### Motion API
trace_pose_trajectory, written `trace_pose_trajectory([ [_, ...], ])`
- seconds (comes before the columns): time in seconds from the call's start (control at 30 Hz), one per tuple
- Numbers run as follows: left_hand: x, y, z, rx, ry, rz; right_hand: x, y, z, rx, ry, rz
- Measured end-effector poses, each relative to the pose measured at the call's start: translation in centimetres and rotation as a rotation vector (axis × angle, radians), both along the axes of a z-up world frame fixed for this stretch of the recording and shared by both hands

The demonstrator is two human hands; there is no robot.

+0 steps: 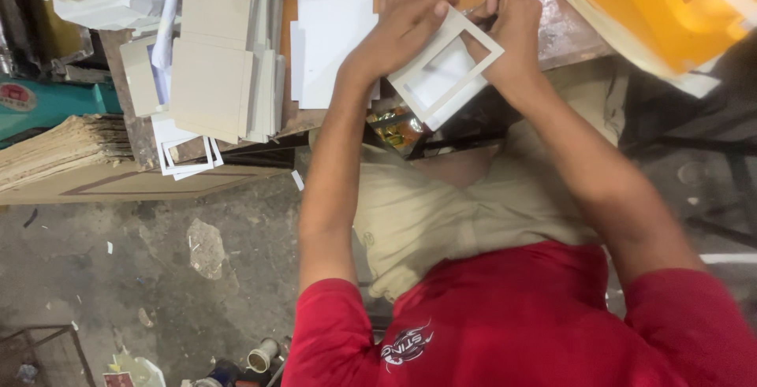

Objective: The person assembles small white cardboard frames by folding flaps and securing them with clear tape. They repeatedly pick up flat pieces, fold them into box-like shapes, apply tape to the edges, and place the finished frames into a growing stack on the table.

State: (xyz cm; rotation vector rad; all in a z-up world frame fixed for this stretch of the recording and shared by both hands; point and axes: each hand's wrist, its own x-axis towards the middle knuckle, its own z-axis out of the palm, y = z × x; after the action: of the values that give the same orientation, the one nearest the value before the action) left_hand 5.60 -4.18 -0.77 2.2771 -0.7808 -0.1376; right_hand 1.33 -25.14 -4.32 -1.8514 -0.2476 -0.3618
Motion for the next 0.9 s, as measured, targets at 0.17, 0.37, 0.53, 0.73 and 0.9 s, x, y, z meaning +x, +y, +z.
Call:
trace_pose_trajectory([
  [0.17,-0.2,1.1,-0.5,-0.060,0.091,-0.009,0.9,-0.4,-0.9,0.065,0.044,0.053],
  [0.37,-0.4,0.8,0.4,-0.005,0.007,0.017,-1.1,-3.6,1.4,0.400,0.343,0.195],
  [0.53,-0.6,0.9,0.6,-0.027,0.031,0.026,-8.0,-6.4,6.1,0.023,0.103,0.027],
  [0.73,-0.3,0.7,0.4,-0.112,0.065,0.055,-9.4,-12.4,10.2,-0.524,-0.394,-0.225],
  [0.9,-0.3,1.0,0.0,-0.080,-0.006,0.043,-8.9,-18.8,9.1,-0.603,0.002,-0.231],
])
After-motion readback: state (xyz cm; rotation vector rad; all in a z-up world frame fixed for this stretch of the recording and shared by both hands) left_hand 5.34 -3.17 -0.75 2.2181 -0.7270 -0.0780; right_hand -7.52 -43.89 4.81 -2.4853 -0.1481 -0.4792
